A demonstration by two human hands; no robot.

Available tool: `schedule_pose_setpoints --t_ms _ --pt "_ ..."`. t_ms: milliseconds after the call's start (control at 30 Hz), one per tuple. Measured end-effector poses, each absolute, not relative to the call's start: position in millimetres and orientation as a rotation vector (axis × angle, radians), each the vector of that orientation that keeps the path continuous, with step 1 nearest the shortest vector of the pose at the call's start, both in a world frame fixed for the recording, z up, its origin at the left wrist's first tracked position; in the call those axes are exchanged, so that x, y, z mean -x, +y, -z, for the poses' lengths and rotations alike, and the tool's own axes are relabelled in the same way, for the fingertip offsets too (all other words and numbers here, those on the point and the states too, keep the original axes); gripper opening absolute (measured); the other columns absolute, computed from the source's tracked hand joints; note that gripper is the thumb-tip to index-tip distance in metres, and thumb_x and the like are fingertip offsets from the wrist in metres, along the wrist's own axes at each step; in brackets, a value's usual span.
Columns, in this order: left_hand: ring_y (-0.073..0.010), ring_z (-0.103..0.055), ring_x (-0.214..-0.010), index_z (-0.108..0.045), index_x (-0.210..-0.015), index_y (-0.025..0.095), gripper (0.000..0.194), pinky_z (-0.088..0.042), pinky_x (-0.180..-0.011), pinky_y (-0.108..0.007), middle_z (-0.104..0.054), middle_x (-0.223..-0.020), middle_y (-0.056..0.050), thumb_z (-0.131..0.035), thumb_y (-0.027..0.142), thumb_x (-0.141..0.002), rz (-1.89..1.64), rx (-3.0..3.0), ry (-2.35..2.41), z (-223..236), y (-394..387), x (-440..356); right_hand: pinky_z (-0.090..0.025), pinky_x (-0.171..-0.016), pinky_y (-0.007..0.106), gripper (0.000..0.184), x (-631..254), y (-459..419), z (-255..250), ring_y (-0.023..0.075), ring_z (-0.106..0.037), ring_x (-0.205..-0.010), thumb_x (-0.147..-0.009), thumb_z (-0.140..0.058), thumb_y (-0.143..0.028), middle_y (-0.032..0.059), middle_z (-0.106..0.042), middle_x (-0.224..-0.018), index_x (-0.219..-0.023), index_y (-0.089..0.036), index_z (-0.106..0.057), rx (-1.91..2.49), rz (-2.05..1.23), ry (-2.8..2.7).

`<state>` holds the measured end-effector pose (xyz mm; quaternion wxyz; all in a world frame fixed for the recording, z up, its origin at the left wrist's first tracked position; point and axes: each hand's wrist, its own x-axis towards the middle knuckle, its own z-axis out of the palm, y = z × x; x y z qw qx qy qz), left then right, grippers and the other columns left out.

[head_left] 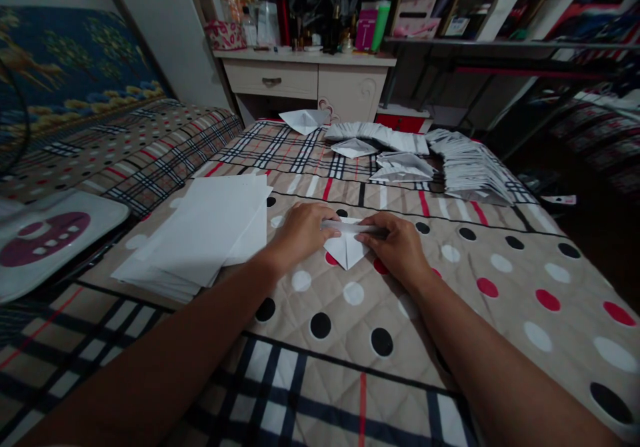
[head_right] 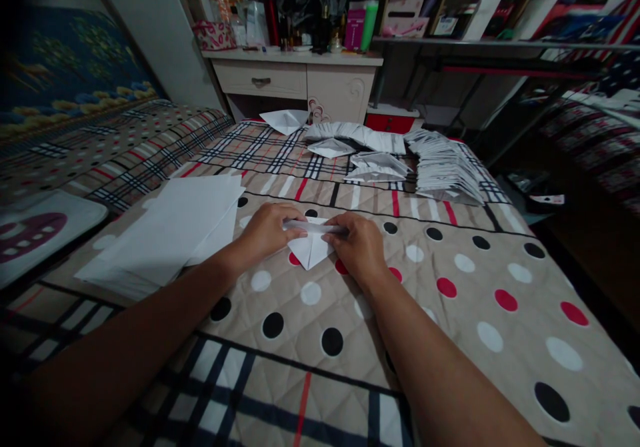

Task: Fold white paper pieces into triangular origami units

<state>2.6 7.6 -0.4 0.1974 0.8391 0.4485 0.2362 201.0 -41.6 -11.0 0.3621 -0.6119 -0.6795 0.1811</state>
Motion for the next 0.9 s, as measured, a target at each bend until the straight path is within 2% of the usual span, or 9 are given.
schedule_pose_setpoints --t_ms 67,133,300,533,700,800,900 --pt "-0.0191 -0.063 -0.088 -0.075 -0.088 0.022 0.01 -0.043 -0.09 -0.037 -0.073 -0.09 -0.002 -0.072 0.022 -0.078 -0.675 -2.445 1.21 -0.9 5.2 -0.7 -0.048 -0.068 0.03 0.01 -202.5 -42.0 12.9 0.0191 -0.065 -0.076 -0.074 -0.067 -0.017 0.0029 -0.071 -0.08 -0.081 -0.02 -0.072 1.483 -0.456 -1.78" --pt "-0.0189 -0.062 -0.088 -0.075 -0.084 0.023 0.008 -0.04 -0.09 -0.038 -0.071 -0.085 -0.002 -0.069 0.019 -0.081 -0.673 -2.564 1.162 -2.6 2.0 1.3 -0.047 -0.071 0.03 0.012 -203.8 -42.7 13.3 0.0184 -0.064 -0.078 -0.074 -0.064 -0.012 0.003 -0.069 -0.08 -0.077 -0.02 -0.072 1.415 -0.406 -1.839" --pt "-0.0199 -0.059 -0.09 -0.074 -0.083 0.023 0.017 -0.036 -0.086 -0.038 -0.067 -0.081 -0.002 -0.062 0.011 -0.083 -0.62 -2.804 1.1 -5.8 -5.1 4.5 -0.045 -0.074 0.03 0.024 -204.9 -45.8 9.7 0.0177 -0.063 -0.079 -0.073 -0.059 -0.003 0.0028 -0.07 -0.084 -0.077 -0.02 -0.074 1.385 -0.21 -2.001" --pt "-0.0216 -0.055 -0.092 -0.075 -0.093 0.023 0.025 -0.034 -0.083 -0.039 -0.066 -0.088 -0.005 -0.057 0.008 -0.084 -0.452 -2.987 1.016 -10.0 -12.2 7.7 -0.039 -0.08 0.037 0.03 -201.1 -53.8 4.4 0.021 -0.063 -0.086 -0.077 -0.053 -0.004 0.003 -0.071 -0.091 -0.081 -0.024 -0.076 1.458 0.019 -2.17" --pt "-0.0254 -0.053 -0.097 -0.075 -0.091 0.02 0.018 -0.034 -0.085 -0.043 -0.065 -0.094 -0.008 -0.06 0.018 -0.081 -0.368 -3.008 1.04 -21.2 -27.7 5.4 -0.041 -0.08 0.038 0.026 -196.5 -61.7 -3.6 0.0236 -0.061 -0.089 -0.069 -0.058 -0.009 0.0051 -0.07 -0.094 -0.081 -0.021 -0.076 1.52 -0.009 -2.195" --pt "-0.0252 -0.054 -0.096 -0.075 -0.084 0.019 0.02 -0.035 -0.086 -0.043 -0.065 -0.092 -0.008 -0.06 0.031 -0.085 -0.408 -2.911 1.11 -22.2 -29.4 2.0 -0.043 -0.079 0.038 0.014 -194.5 -61.5 -4.9 0.0241 -0.061 -0.087 -0.075 -0.062 -0.02 0.0063 -0.07 -0.094 -0.077 -0.021 -0.075 1.547 -0.047 -2.154" --pt "-0.0222 -0.056 -0.091 -0.075 -0.078 0.018 0.027 -0.038 -0.083 -0.038 -0.066 -0.087 -0.006 -0.059 0.036 -0.089 -0.508 -2.744 1.224 -14.3 -20.9 -0.6 -0.044 -0.075 0.036 0.018 -193.3 -57.5 -1.4 0.0224 -0.061 -0.084 -0.083 -0.062 -0.028 0.0058 -0.07 -0.09 -0.072 -0.02 -0.074 1.584 -0.072 -2.075"
